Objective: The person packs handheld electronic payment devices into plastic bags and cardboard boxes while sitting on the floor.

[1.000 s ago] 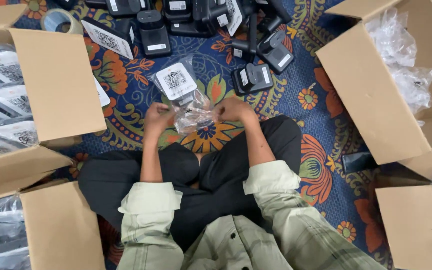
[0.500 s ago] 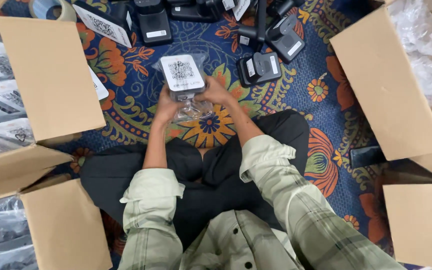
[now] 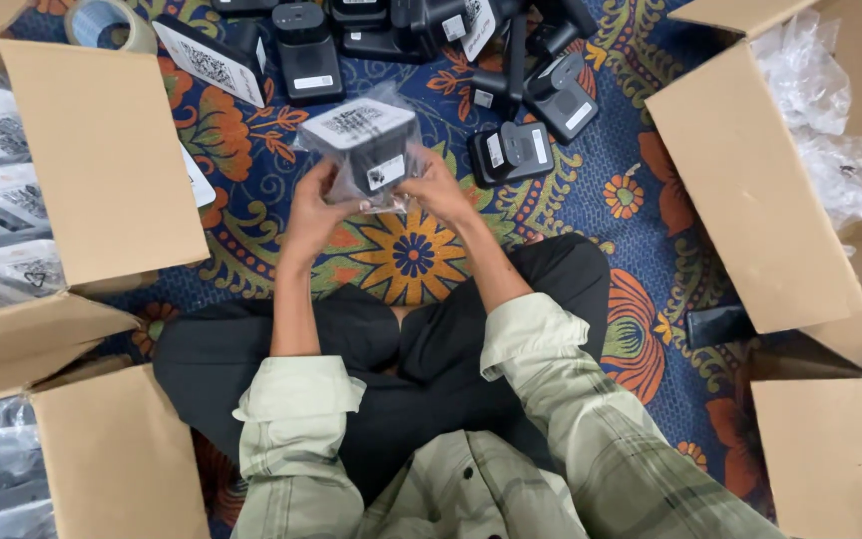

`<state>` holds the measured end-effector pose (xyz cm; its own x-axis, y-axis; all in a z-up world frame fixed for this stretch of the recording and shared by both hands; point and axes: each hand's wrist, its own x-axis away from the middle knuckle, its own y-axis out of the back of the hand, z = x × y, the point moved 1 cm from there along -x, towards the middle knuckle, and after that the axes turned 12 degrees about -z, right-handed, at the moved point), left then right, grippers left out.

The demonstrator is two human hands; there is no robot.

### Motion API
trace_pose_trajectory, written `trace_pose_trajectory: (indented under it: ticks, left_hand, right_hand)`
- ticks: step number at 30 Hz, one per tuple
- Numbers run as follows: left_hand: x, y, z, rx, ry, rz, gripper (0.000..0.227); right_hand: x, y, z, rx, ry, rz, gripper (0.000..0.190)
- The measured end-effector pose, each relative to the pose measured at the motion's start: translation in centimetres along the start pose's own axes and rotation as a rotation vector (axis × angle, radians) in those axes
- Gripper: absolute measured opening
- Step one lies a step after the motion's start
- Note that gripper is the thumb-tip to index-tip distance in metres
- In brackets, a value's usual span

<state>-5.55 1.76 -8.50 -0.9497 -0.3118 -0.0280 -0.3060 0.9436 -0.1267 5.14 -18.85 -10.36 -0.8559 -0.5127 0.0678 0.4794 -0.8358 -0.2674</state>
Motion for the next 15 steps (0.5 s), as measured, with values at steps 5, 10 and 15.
trace_pose_trajectory:
  ticks: [5,10,15]
  left_hand:
    - [1.1,-2.8,0.7,0.125,0.134,-0.515,0.042]
    - [2.1,-4.2,-3.7,1.170,0.442,-0.328,0.088]
    - [2.1,-3.0,2.6,0.581,0.134,-0.460,0.087]
  right_hand:
    - [-0.6,-0.8,0.3,-0.180,0.070,-0.087,0.034]
    - [-1.1,0.9,-1.7,0.032,0.122,-0.097,0.017]
    - [0.5,-2.7,3.1,0.470,0.133,-0.119,0.036]
